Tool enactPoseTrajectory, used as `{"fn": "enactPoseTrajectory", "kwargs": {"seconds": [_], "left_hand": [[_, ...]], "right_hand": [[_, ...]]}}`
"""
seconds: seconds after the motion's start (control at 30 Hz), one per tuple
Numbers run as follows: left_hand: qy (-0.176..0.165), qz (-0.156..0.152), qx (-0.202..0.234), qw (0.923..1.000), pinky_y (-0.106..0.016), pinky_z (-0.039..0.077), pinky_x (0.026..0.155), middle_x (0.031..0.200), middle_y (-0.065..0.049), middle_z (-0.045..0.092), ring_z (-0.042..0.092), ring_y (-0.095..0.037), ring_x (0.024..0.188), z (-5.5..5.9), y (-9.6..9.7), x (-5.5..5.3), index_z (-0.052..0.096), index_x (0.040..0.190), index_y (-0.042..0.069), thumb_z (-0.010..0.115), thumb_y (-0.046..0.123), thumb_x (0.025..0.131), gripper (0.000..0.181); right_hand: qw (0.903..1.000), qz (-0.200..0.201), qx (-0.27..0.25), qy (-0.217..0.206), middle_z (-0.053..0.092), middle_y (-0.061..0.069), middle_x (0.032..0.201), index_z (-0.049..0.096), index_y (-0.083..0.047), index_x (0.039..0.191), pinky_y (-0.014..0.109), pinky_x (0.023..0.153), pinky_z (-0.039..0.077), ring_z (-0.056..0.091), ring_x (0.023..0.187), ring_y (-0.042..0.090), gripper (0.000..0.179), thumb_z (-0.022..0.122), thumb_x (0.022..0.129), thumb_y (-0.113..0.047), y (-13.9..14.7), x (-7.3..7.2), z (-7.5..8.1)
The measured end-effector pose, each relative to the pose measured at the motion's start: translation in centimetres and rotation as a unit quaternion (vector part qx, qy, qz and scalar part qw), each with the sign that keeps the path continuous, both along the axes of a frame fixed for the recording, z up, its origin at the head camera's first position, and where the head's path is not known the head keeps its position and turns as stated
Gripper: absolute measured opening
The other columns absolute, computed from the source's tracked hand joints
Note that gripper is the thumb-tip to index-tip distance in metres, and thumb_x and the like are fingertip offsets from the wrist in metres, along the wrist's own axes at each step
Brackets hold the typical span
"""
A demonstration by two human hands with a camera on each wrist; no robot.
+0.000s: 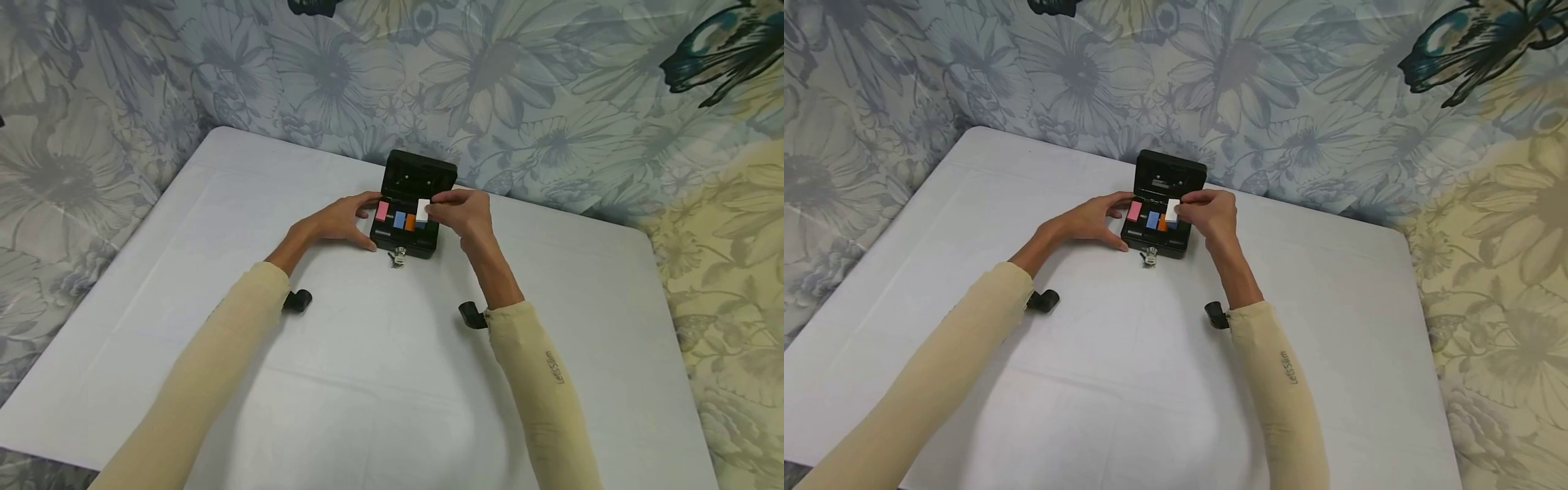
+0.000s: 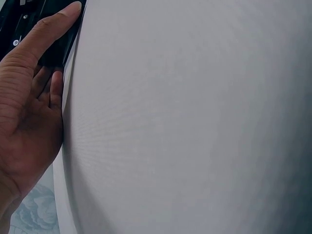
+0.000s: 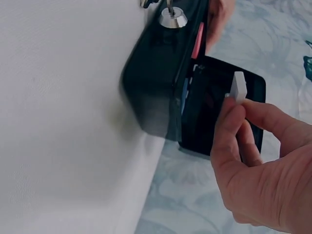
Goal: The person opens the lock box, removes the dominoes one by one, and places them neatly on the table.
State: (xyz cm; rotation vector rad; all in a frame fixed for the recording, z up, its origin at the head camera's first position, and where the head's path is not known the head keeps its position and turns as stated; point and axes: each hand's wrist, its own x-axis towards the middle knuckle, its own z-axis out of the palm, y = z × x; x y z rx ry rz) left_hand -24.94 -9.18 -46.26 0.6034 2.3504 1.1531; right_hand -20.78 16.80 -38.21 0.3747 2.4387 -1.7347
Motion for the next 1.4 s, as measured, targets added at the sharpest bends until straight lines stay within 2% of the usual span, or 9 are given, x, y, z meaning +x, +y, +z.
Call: {"fn": "enactPoseTrajectory", "kwargs": {"seconds": [0.17,0.47,0.6,0.8,0.93,1.03,1.17,1.3,1.4], "left_hand": [[-0.002,0.001,0.000,1.0000,-0.050,0.038,0.126,0.172,-0.006,0.033,0.048,-0.031,0.150,0.0,0.1,0.0,0.025,0.167,0.021,0.095,0.029,0.076,0.115],[-0.002,0.005,0.004,1.0000,-0.050,0.039,0.126,0.171,-0.005,0.034,0.048,-0.030,0.149,0.1,0.1,0.1,0.027,0.166,0.022,0.096,0.027,0.075,0.115],[0.000,0.003,0.006,1.0000,-0.050,0.038,0.126,0.171,-0.005,0.034,0.049,-0.030,0.149,0.0,0.1,0.0,0.026,0.166,0.021,0.096,0.028,0.075,0.115],[0.002,0.005,0.003,1.0000,-0.050,0.038,0.126,0.171,-0.006,0.034,0.048,-0.031,0.149,-0.2,-0.1,0.0,0.027,0.166,0.021,0.095,0.028,0.075,0.114],[0.003,0.004,0.003,1.0000,-0.051,0.038,0.126,0.171,-0.006,0.034,0.048,-0.031,0.149,-0.2,-0.1,0.0,0.026,0.166,0.021,0.095,0.028,0.075,0.115],[0.004,0.004,0.002,1.0000,-0.051,0.038,0.126,0.171,-0.007,0.034,0.048,-0.031,0.149,-0.2,-0.1,0.0,0.026,0.167,0.021,0.096,0.028,0.075,0.115],[0.005,0.005,0.001,1.0000,-0.051,0.038,0.126,0.171,-0.007,0.034,0.048,-0.032,0.149,-0.1,-0.1,0.0,0.026,0.166,0.020,0.096,0.028,0.075,0.115],[0.004,0.003,0.003,1.0000,-0.051,0.038,0.126,0.171,-0.007,0.034,0.049,-0.032,0.149,-0.1,0.0,0.0,0.026,0.167,0.020,0.096,0.029,0.075,0.116],[0.003,0.000,0.005,1.0000,-0.051,0.038,0.126,0.171,-0.007,0.034,0.049,-0.032,0.149,-0.2,0.0,0.0,0.026,0.167,0.021,0.096,0.029,0.075,0.116]], "right_hand": [[0.9999,-0.006,-0.007,0.012,0.072,-0.004,0.091,0.075,-0.002,0.110,0.036,0.097,0.063,0.073,0.080,0.007,0.022,0.080,0.091,-0.009,1.0,0.6,0.4],[0.9988,-0.038,-0.013,0.028,0.071,-0.008,0.083,0.074,0.002,0.115,0.020,0.080,0.064,0.075,0.073,0.004,0.028,0.081,0.089,-0.008,3.4,1.2,0.6],[0.9986,-0.046,-0.011,0.024,0.070,-0.008,0.087,0.073,0.001,0.115,0.021,0.083,0.064,0.075,0.072,0.003,0.028,0.080,0.090,-0.008,4.6,1.5,0.5],[0.9982,-0.055,-0.025,0.001,0.069,-0.006,0.091,0.072,0.001,0.117,0.031,0.095,0.062,0.075,0.072,0.002,0.030,0.080,0.090,-0.007,6.1,1.7,0.6],[0.9978,-0.061,-0.025,-0.008,0.068,-0.005,0.091,0.072,0.001,0.116,0.028,0.091,0.063,0.075,0.071,0.002,0.028,0.079,0.090,-0.006,6.9,1.9,0.4],[0.9978,-0.059,-0.024,-0.017,0.067,-0.004,0.094,0.071,0.002,0.117,0.025,0.088,0.063,0.075,0.071,0.001,0.028,0.079,0.091,-0.005,7.5,1.9,0.1],[0.9973,-0.060,-0.005,-0.041,0.064,-0.003,0.099,0.068,0.003,0.121,0.027,0.093,0.062,0.074,0.071,-0.002,0.032,0.078,0.092,-0.006,8.1,1.7,-0.8],[0.9954,-0.065,0.019,-0.067,0.067,-0.007,0.092,0.069,0.003,0.124,0.028,0.095,0.062,0.073,0.069,-0.002,0.034,0.078,0.092,-0.006,8.8,1.4,-2.2],[0.9948,-0.066,0.027,-0.072,0.070,-0.010,0.084,0.070,0.004,0.123,0.023,0.088,0.063,0.073,0.067,-0.001,0.033,0.077,0.092,-0.005,9.4,1.4,-3.2]]}}
